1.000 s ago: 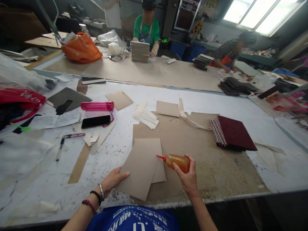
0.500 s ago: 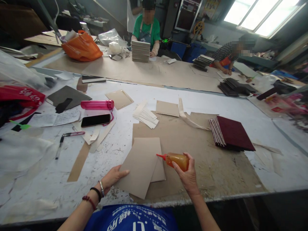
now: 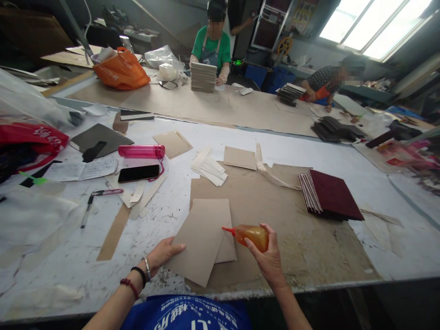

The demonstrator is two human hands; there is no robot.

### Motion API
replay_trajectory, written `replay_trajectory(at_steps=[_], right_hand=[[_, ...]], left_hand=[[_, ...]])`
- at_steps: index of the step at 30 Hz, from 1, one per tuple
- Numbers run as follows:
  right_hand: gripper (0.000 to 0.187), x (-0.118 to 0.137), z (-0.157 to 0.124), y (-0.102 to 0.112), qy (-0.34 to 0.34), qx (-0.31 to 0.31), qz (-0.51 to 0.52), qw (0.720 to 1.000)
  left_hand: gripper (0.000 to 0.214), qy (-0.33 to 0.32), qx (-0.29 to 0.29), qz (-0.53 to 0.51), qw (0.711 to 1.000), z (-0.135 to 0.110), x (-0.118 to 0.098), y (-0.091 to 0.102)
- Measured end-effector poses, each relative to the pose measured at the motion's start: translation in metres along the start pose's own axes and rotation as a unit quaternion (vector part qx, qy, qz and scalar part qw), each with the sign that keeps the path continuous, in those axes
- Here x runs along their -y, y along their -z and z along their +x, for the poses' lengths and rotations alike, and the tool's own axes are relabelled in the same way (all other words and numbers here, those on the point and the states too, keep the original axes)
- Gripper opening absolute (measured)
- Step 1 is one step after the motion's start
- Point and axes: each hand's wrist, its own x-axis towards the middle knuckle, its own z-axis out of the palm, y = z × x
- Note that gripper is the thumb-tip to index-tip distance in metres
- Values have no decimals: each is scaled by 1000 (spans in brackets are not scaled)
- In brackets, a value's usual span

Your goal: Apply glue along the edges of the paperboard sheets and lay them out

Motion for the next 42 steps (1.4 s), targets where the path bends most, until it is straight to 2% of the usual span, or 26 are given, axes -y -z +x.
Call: replay_trajectory(at_steps=[6, 15, 25, 33, 42], right_hand=[[56, -3, 16, -3, 25, -10, -5, 1000], [53, 3, 0, 3, 23, 18, -15, 999], [56, -1, 15, -1, 28, 9, -13, 999], [56, 1, -19, 1, -8, 58, -10, 998], [51, 14, -47, 1, -13, 81, -8, 997]], left_hand=[[64, 4, 1, -1, 1000, -4, -9, -4], [60, 4, -8, 3, 1000, -3, -10, -2], [60, 1, -8, 9, 1000, -3, -9, -2], [57, 3, -11, 2, 1000, -2, -10, -1], [56, 15, -15, 5, 1000, 1, -9, 0]])
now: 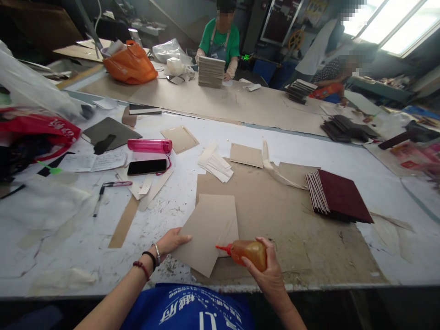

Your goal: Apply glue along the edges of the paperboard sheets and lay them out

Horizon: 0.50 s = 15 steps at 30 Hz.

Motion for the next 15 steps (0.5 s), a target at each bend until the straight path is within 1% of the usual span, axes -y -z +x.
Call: replay_trajectory(at_steps=[9, 15], right_hand=[[52, -8, -27, -4, -15, 30, -6, 999], [56, -7, -38, -8, -47, 40, 17, 998]], left_hand=[[53, 1, 0, 6, 1000, 6, -1, 3], [54, 0, 5, 10, 1000, 9, 1, 5]])
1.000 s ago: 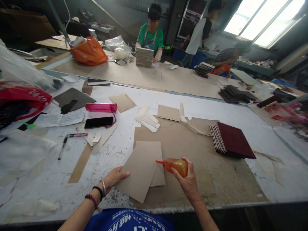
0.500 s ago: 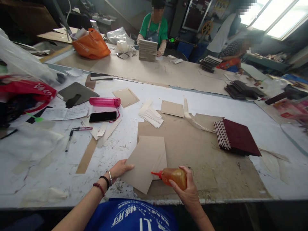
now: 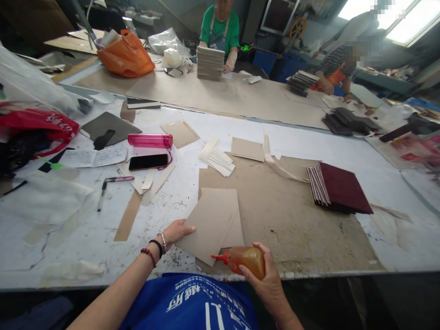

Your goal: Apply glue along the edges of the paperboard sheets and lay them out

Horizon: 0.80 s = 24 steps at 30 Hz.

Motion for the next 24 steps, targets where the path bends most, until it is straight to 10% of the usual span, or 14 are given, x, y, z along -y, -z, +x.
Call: replay_trajectory(at_steps=[9, 16, 24], right_hand=[[59, 5, -2, -6, -98, -59, 120, 986], [54, 11, 45, -5, -185, -151, 332, 912], [62, 33, 94, -1, -133, -140, 360, 913]], left_hand=[[56, -3, 11, 11, 1000, 0, -2, 1], [55, -16, 42, 40, 998, -14, -15, 4], [47, 13, 86, 123, 989, -11, -51, 18]])
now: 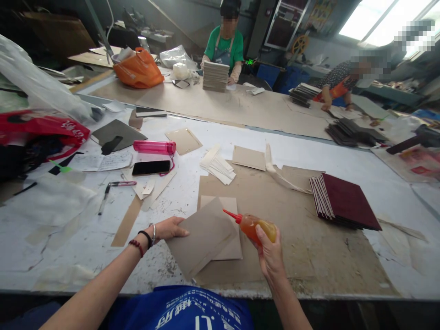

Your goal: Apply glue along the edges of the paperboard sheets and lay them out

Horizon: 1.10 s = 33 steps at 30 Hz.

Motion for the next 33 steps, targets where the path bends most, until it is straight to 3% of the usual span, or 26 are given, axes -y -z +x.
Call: replay_trajectory(at_steps=[6, 13, 22, 33], right_hand=[[65, -1, 28, -13, 88, 33, -93, 991], [64, 1, 47, -22, 142, 54, -167, 974], [64, 7, 47, -22, 152, 57, -216, 963], [64, 3, 30, 5, 124, 45, -243, 961]], left_hand=[[31, 12, -6, 76, 997, 11, -19, 16], [25, 15, -17, 128, 992, 19, -22, 23], [22, -5, -32, 151, 988, 22, -16, 28], [20, -5, -32, 147, 989, 21, -16, 30]])
